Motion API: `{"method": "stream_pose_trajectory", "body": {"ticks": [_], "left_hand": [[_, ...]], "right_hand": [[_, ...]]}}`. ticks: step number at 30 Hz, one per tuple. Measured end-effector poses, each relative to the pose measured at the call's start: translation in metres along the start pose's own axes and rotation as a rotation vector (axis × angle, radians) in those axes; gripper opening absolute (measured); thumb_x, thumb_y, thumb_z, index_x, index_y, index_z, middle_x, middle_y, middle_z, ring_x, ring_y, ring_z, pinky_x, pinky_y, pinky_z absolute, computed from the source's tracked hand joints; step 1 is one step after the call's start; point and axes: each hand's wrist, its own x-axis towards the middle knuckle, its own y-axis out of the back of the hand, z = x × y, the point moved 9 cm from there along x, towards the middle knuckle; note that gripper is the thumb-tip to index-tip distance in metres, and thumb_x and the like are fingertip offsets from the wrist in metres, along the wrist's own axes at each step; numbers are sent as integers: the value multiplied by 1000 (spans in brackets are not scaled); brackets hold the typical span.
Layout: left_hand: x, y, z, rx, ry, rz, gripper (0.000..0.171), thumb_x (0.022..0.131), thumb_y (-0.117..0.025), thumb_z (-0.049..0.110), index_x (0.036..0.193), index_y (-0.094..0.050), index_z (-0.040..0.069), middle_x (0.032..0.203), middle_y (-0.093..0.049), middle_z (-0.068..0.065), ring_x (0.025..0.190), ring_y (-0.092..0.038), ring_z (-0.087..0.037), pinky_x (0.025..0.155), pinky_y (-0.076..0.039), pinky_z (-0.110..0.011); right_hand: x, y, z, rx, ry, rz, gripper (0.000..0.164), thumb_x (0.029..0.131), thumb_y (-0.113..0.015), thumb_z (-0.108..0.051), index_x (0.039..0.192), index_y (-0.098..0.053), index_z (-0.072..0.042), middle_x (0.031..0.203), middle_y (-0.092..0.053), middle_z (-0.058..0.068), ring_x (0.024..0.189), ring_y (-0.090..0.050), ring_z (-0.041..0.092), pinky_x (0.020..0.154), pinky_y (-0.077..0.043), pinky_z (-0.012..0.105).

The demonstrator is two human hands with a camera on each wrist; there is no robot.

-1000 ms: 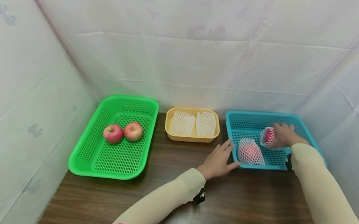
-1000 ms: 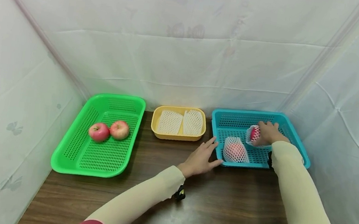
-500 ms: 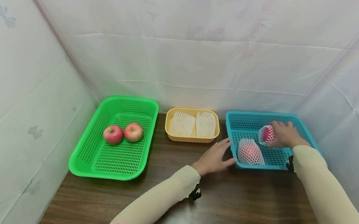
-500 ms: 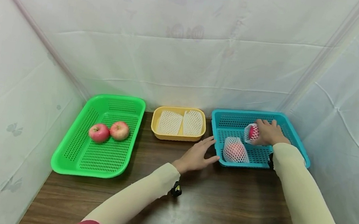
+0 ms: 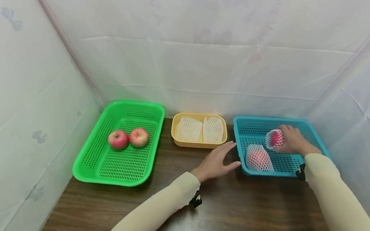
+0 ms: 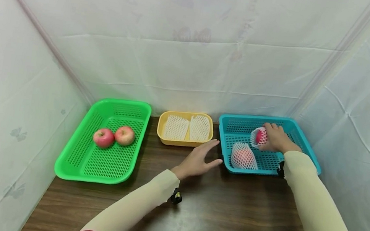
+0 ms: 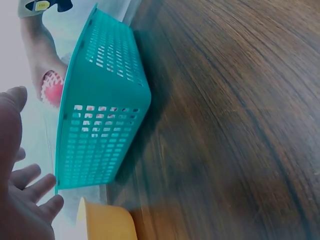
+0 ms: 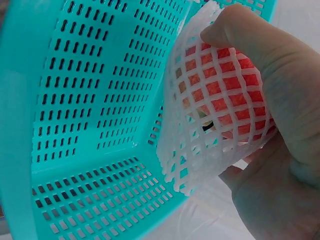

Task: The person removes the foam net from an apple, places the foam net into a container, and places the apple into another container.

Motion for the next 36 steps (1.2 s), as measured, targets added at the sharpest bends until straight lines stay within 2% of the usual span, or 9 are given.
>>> {"method": "stream_pose_trajectory", "body": {"ticks": [11, 23, 28, 36], "left_hand": [[-11, 18, -13, -32, 21, 72, 72, 95, -46, 61, 155, -25, 26, 158, -26, 8, 144, -25, -9, 114, -29, -37], [-28, 32, -37, -32, 54, 161, 69, 96, -46, 58, 153, -30, 23, 156, -31, 5, 143, -28, -11, 114, -29, -37], [-34, 38, -43, -29, 64, 174, 69, 96, -47, 58, 153, -30, 23, 156, -31, 6, 143, -28, -11, 114, -29, -37], [-40, 50, -51, -30, 72, 224, 70, 96, -49, 56, 153, -27, 24, 156, -31, 0, 143, -29, -15, 112, -32, -42]], "right_hand": [[-3, 10, -13, 37, 41, 42, 89, 70, -85, -23, 138, -35, 3, 124, -43, 28, 107, -42, 43, 77, -49, 57], [-5, 16, -29, 46, 59, 51, 92, 69, -87, -23, 140, -34, 0, 127, -41, 25, 111, -38, 42, 79, -51, 58], [-7, 17, -38, 53, 73, 55, 92, 70, -86, -24, 141, -33, -1, 126, -41, 25, 109, -41, 42, 77, -51, 57], [-7, 18, -57, 96, 107, 64, 90, 71, -86, -19, 141, -34, -1, 127, -42, 25, 110, -44, 41, 79, -51, 57]]}}
